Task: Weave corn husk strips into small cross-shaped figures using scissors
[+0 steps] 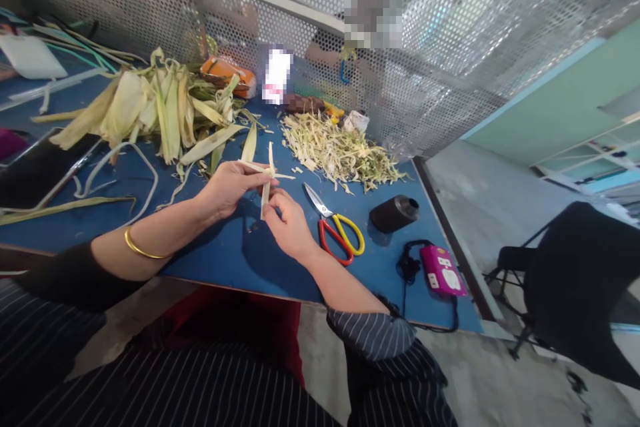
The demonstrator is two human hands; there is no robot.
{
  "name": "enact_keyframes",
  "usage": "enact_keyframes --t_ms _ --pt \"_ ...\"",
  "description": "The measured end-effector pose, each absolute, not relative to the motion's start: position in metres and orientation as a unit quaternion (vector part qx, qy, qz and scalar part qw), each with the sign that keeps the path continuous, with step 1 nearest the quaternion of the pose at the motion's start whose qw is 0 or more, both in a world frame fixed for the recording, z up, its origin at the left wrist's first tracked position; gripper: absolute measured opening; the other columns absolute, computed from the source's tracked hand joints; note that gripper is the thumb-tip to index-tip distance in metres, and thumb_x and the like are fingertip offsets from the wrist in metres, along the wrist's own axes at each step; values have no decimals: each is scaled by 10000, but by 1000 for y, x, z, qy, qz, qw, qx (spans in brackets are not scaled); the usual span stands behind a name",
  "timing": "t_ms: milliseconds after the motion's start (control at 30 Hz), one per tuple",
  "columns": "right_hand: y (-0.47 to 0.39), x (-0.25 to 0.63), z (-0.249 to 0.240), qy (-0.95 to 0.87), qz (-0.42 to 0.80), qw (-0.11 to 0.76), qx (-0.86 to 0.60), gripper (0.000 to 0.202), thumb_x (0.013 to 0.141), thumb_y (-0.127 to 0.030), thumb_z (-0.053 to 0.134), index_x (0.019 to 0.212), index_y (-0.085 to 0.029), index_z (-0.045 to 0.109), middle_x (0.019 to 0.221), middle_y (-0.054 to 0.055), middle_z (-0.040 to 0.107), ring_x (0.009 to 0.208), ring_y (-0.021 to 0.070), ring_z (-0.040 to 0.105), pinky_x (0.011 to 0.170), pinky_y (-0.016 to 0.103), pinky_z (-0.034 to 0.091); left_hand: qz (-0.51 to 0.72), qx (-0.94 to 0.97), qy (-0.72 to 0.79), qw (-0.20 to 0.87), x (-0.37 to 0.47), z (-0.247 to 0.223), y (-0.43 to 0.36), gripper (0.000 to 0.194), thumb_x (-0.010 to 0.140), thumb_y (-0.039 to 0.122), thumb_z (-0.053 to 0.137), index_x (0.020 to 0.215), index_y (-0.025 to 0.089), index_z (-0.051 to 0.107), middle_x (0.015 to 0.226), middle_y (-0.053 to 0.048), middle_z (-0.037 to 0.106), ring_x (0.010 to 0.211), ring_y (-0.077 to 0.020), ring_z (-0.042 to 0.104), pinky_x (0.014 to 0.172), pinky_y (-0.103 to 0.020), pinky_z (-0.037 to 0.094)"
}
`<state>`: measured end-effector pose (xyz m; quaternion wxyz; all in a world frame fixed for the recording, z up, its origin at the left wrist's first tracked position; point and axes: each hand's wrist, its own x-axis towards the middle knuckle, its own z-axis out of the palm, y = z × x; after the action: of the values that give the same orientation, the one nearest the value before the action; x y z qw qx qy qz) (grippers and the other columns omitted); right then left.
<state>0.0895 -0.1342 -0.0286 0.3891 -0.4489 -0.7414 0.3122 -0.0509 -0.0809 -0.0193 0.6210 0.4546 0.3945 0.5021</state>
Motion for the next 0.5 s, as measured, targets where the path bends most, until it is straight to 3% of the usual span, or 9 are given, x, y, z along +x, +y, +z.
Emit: enact_keyframes --t_ms 100,233,333,400,500 --pt "-139 83 -31 -755 286 387 -446 186 868 -219 427 682 -213 435 944 52 569 944 161 540 862 299 412 502 435 392 637 -50 -20 -83 92 678 174 719 704 87 704 786 -95 698 583 -104 606 563 -241 478" --pt "-143 76 -25 -763 220 371 -482 190 878 -230 422 692 -216 457 865 42 569 837 157 546 792 290 424 511 374 382 673 -52 -13 -83 147 717 153 701 849 95 673 705 -62 685 622 -127 641 609 -249 513" --pt "-128 81 -10 -760 96 386 -514 194 890 -299 449 727 -215 514 818 45 584 804 173 544 796 310 413 533 359 371 671 -61 -2 -78 130 747 165 689 849 95 648 725 -62 683 630 -124 650 674 -269 536" --pt "-109 85 1 -729 3 440 -525 173 874 -349 490 802 -209 562 895 76 603 900 203 546 853 335 398 525 364 379 669 -71 3 -73 115 758 162 682 842 95 638 700 -55 673 599 -116 642 676 -271 539" --pt "-83 82 6 -745 46 417 -519 220 867 -401 502 901 -209 603 909 62 638 879 199 573 816 319 408 491 368 394 684 -88 6 -68 98 761 140 671 843 104 632 657 -39 655 567 -111 629 645 -261 536"
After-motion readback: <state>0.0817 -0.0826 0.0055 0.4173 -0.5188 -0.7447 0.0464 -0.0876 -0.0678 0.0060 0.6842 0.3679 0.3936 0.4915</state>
